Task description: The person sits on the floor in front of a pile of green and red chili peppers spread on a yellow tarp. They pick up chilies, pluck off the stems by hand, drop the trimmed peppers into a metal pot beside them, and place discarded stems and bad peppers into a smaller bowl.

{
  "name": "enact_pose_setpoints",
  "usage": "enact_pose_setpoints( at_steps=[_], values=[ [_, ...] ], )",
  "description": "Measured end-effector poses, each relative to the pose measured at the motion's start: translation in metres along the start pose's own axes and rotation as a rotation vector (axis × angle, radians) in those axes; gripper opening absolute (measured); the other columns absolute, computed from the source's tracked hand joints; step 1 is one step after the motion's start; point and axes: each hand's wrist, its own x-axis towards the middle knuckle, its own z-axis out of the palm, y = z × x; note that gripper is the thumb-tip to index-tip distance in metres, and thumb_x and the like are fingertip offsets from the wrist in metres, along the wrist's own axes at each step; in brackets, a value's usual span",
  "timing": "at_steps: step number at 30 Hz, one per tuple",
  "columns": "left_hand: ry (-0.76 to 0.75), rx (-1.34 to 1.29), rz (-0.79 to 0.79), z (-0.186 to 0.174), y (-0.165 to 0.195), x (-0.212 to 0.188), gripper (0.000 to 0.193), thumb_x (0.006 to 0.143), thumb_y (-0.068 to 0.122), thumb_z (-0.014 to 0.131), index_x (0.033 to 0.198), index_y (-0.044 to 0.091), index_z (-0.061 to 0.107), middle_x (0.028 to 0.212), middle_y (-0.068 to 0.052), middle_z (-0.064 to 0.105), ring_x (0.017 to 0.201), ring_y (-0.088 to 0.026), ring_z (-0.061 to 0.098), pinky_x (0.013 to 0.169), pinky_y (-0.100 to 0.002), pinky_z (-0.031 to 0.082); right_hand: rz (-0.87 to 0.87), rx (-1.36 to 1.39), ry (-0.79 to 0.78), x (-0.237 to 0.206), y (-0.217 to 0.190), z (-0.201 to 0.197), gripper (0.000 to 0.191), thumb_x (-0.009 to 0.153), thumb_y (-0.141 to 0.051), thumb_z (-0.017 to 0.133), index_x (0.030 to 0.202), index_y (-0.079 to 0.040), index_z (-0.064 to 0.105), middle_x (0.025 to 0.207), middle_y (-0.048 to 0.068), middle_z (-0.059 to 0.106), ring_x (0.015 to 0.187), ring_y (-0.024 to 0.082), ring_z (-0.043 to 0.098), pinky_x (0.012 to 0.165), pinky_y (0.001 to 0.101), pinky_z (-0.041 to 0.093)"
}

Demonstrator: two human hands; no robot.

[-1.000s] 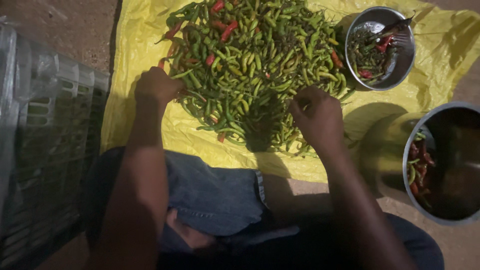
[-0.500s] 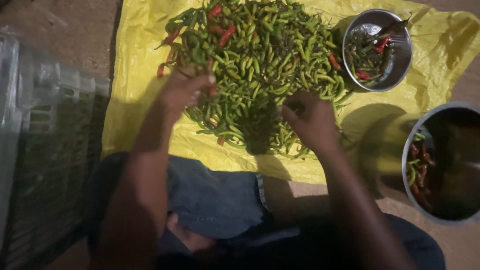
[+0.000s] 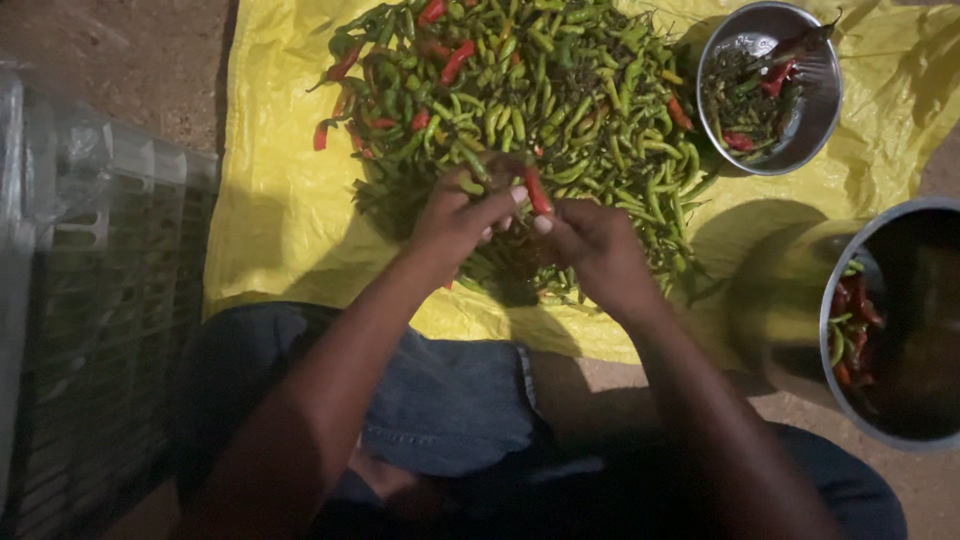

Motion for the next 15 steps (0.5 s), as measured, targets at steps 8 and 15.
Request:
enact_pose_setpoints(
  at_steps=[8, 15],
  values=[
    [-0.114, -0.052, 0.039, -0.002, 0.001, -0.002, 0.017, 0.099, 0.020, 0.067, 0.114, 0.012, 0.072, 0.076, 0.006, 0.063, 0.059, -0.001, 0.045, 0.051, -0.019, 0.033, 0.127, 0.158, -0.084, 0.001, 0.002, -0.009, 0.028, 0.100, -0.023, 0.067, 0.082, -0.002, 0.072, 0.061, 0.006, 0.063, 0.048, 0.011, 0.052, 0.046, 0.0288, 0.039],
    [-0.085, 0.022, 0.204, 0.003, -0.017, 0.002, 0.006, 0.101, 0.013, 0.068, 0.101, 0.007, 0.067, 0.079, 0.003, 0.064, 0.063, -0.003, 0.055, 0.056, -0.023, 0.044, 0.088, 0.185, 0.181, -0.003, 0.004, 0.003, 0.029, 0.098, -0.019, 0.069, 0.075, -0.001, 0.071, 0.057, 0.005, 0.059, 0.045, 0.010, 0.047, 0.042, 0.0304, 0.034]
  ],
)
